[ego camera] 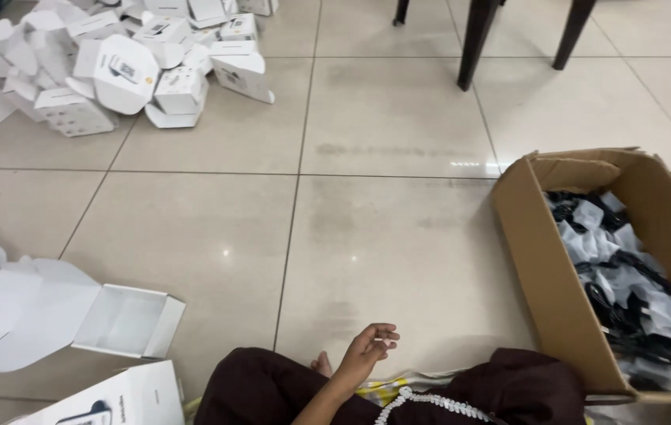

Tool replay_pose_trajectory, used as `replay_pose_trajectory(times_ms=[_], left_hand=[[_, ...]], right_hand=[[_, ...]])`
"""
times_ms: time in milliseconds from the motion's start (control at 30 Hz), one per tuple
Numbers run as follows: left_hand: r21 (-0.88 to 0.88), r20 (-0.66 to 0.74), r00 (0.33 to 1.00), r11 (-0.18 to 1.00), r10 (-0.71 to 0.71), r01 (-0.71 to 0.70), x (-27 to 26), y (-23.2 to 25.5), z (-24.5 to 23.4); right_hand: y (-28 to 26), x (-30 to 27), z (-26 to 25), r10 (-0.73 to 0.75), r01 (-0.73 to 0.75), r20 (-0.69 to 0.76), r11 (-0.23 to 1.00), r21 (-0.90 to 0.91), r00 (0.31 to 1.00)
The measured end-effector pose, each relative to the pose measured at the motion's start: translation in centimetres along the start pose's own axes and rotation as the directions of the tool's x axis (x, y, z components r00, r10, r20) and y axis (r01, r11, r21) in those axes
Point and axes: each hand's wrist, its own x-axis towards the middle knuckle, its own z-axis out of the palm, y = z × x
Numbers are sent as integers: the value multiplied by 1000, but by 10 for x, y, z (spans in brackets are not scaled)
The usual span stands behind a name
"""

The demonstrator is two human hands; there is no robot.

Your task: The person places electronic devices and cables into packaging boxes.

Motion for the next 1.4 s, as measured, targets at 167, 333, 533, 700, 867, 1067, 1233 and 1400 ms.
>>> replay_pose_trajectory(times_ms=[167, 333, 533, 700, 867, 1067, 1233, 1400], left_hand=[[84, -101, 993, 995, 55, -46, 20, 18, -44], [146, -364, 931, 989, 32, 23, 30, 39, -58], [368, -393, 915, 928, 95, 61, 57, -45, -83], [402, -353, 931, 914, 97, 57, 53, -32, -75], [476, -368, 924, 875, 102, 92, 82, -2, -135], [802, -508, 801, 514, 317, 304, 93, 112, -277], [759, -634, 601, 542, 487, 361, 98, 164, -387], [828, -529, 540, 257, 655, 498, 137, 168, -517]], right_hand=[[-47, -17, 123, -251, 268, 217, 962, -53, 943], [-100, -28, 210, 26, -145, 793, 986, 79, 609], [-42, -79, 236, -152, -53, 861, 978, 203, 485], [-22, -98, 237, -8, 8, 902, 1000, 5, 431], [-69, -120, 254, -134, 370, 902, 929, -30, 410], [-142, -182, 326, -272, 480, 922, 870, 113, 275], [-218, -214, 452, -316, 178, 943, 939, 295, 102], [-296, -203, 490, 37, 581, 975, 808, 101, -221]])
